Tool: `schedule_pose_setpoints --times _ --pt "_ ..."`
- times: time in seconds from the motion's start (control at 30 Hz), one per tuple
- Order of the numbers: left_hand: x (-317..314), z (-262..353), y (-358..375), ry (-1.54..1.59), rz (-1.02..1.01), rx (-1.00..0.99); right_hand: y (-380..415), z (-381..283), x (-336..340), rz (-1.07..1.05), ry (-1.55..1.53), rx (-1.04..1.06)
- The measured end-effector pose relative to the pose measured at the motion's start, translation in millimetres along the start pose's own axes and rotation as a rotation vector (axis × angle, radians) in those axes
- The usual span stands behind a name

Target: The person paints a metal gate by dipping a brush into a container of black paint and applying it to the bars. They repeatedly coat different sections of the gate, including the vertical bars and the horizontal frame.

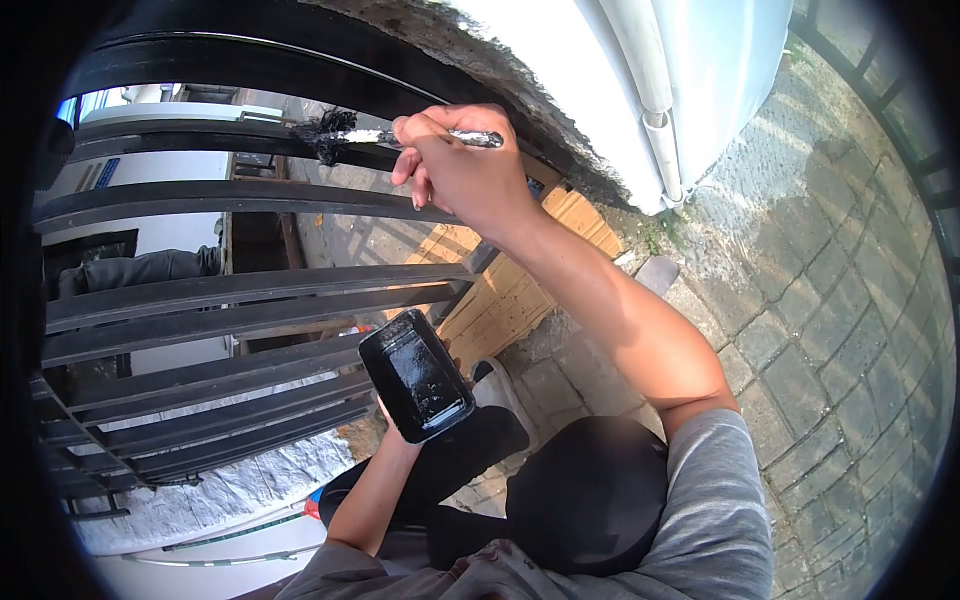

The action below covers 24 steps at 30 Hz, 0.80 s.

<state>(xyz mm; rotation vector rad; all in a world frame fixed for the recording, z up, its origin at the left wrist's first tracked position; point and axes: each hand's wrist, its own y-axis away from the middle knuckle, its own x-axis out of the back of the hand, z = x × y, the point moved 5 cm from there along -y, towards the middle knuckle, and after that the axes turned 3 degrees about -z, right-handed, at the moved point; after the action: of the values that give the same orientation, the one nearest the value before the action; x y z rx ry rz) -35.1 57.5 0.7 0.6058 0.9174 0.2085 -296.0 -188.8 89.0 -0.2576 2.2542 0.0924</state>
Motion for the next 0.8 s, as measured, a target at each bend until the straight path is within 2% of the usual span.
schedule_pose_setpoints --times 0.07,0.17,0.2,0.3,0.33,0.47,0.57,0.63,0.7,0.73,0.8 --pt "-4 1 0 0.005 -0.021 -0.001 -4 6 16 0.123 0.163 -0.068" --pt "-13 -1 -1 0.034 -0.072 0.021 3 14 8 0.276 0.227 0.067" --pt "-6 -1 -3 0.033 -0.058 0.019 -2 3 -5 0.058 0.234 0.104" --pt "-6 -3 0 0.003 -0.078 0.019 -7 -22 -39 -0.209 -0.117 0.141" --pt "-1 -1 0 0.011 -0.051 0.012 -5 -27 -42 -0.194 -0.067 0.132" --pt "-3 4 -1 0.000 -0.012 -0.017 -5 2 -1 0.018 0.091 -0.059" --pt "1 2 -4 -0.004 0.023 -0.017 -3 15 1 0.305 0.193 0.064" --pt "0 0 -4 0.005 0.038 0.000 -10 -3 -22 0.086 0.094 -0.006" --pt "-6 -5 -3 0.029 0.041 0.022 -17 -19 -46 -0.164 -0.120 0.091" --pt "-1 -4 -3 0.031 0.111 0.011 -15 -20 -53 -0.136 -0.101 0.140" --pt "10 1 -5 0.036 0.127 -0.001 -17 -22 -38 -0.063 0.007 0.087"
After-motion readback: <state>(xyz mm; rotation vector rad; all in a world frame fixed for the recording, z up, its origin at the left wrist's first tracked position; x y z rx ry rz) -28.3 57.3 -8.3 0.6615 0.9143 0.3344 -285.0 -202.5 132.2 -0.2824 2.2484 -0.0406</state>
